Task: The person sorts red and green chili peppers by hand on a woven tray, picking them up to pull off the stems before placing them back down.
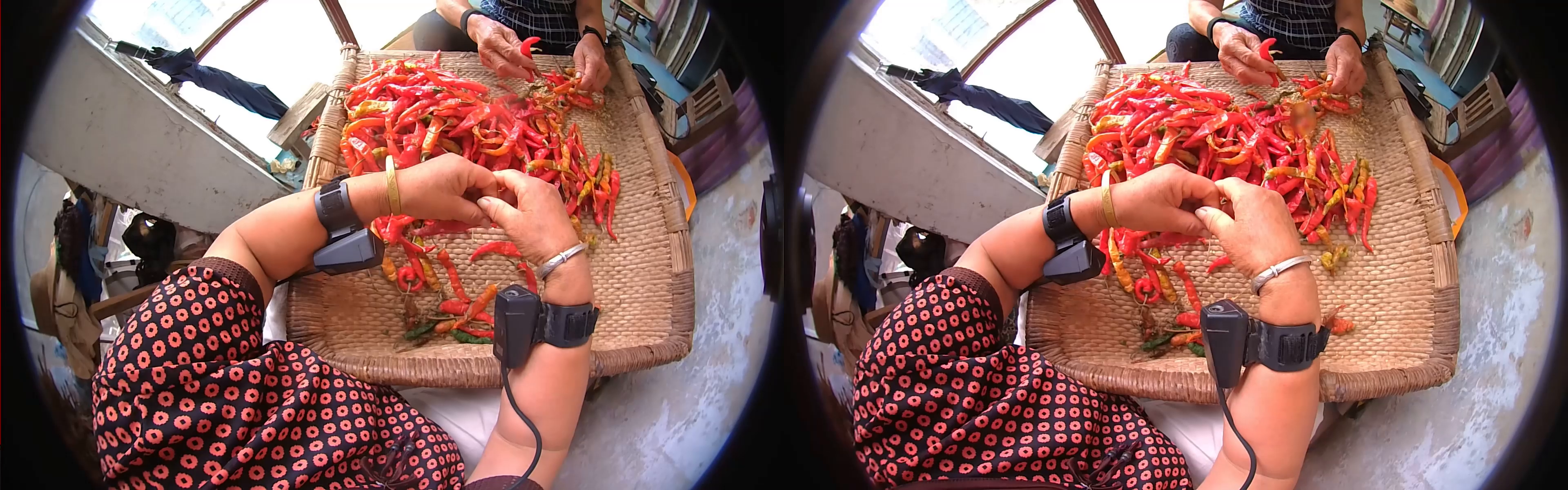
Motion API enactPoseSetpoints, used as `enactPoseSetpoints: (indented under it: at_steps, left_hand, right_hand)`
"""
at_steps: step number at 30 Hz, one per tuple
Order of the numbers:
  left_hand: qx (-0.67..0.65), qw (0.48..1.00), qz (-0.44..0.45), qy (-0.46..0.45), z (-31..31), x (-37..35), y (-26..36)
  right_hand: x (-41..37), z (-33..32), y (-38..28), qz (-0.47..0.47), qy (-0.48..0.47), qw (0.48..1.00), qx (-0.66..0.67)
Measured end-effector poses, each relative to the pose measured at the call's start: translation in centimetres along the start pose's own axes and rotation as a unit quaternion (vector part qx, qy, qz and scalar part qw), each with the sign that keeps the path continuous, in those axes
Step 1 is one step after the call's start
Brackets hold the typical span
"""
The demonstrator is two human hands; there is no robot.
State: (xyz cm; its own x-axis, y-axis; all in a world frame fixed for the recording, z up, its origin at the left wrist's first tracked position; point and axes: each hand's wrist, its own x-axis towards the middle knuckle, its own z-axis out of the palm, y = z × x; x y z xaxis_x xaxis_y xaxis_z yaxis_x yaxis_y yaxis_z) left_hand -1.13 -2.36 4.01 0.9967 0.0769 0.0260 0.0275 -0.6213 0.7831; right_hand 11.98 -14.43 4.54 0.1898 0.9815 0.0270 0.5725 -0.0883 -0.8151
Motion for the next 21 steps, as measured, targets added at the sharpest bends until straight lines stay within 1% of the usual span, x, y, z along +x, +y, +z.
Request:
enactPoseSetpoints:
  at_steps: [2, 3, 4, 6, 7, 8, 10, 11, 12, 13, 14, 15, 16, 17, 18, 19, 20, 21]
  left_hand:
    - [-0.055, 0.998, 0.009, 0.040, -0.1, 0.0, -0.3]
    - [-0.092, 0.995, -0.029, 0.029, -0.1, 0.0, -0.2]
    - [-0.092, 0.995, -0.029, 0.030, -0.2, -0.1, 0.1]
    - [-0.062, 0.995, -0.061, 0.057, -0.5, -0.1, 0.7]
    - [-0.035, 0.995, -0.043, 0.083, -0.5, 0.0, 0.2]
    - [-0.035, 0.995, -0.043, 0.083, -0.7, 0.0, -0.3]
    - [0.038, 0.982, -0.077, 0.171, -1.1, 0.1, -1.0]
    - [0.086, 0.973, -0.074, 0.202, -1.3, 0.1, -0.8]
    - [0.087, 0.973, -0.074, 0.202, -1.4, 0.1, -0.5]
    - [0.086, 0.981, -0.066, 0.162, -1.3, 0.1, -0.3]
    - [0.086, 0.987, -0.059, 0.121, -1.1, -0.1, 0.0]
    - [0.070, 0.996, -0.006, 0.053, -0.6, -0.2, 0.2]
    - [0.117, 0.991, 0.045, -0.038, 0.3, -0.3, -0.4]
    - [0.162, 0.978, 0.050, -0.124, 1.2, -0.5, -0.1]
    - [0.217, 0.957, 0.044, -0.186, 2.3, -0.7, 0.2]
    - [0.258, 0.934, 0.021, -0.248, 3.2, -0.7, 0.4]
    - [0.326, 0.892, 0.003, -0.313, 4.1, -0.7, 0.8]
    - [0.335, 0.890, 0.020, -0.309, 4.7, -1.0, 0.6]
  right_hand:
    - [0.0, 0.1, 0.1, 0.025, 0.030, 0.998, 0.046]
    - [-0.1, -0.1, -0.3, 0.051, 0.032, 0.996, 0.069]
    - [-0.1, -0.1, -0.2, 0.050, 0.032, 0.996, 0.069]
    - [-0.2, -0.5, 0.3, 0.067, 0.041, 0.994, 0.075]
    - [-0.1, -0.7, 0.7, 0.045, 0.024, 0.998, 0.029]
    - [-0.1, -0.9, 0.8, 0.044, 0.024, 0.998, 0.029]
    - [-0.2, -1.3, 0.9, 0.046, 0.106, 0.993, -0.018]
    - [0.0, -1.5, 0.8, 0.095, 0.138, 0.985, 0.026]
    - [0.1, -1.7, 0.4, 0.094, 0.139, 0.985, 0.026]
    - [0.1, -1.8, -0.1, 0.042, 0.204, 0.965, 0.158]
    - [0.2, -1.9, -0.5, -0.011, 0.262, 0.921, 0.286]
    - [0.2, -1.9, -0.6, -0.036, 0.260, 0.911, 0.317]
    - [0.3, -1.8, -0.2, -0.039, 0.259, 0.911, 0.319]
    - [0.5, -1.7, 0.5, -0.023, 0.273, 0.931, 0.241]
    - [0.5, -1.6, 1.0, -0.005, 0.287, 0.944, 0.161]
    - [0.5, -1.6, 1.1, 0.021, 0.269, 0.951, 0.150]
    - [0.4, -1.6, 1.0, 0.020, 0.268, 0.952, 0.149]
    - [0.3, -1.5, 0.8, 0.024, 0.246, 0.957, 0.152]
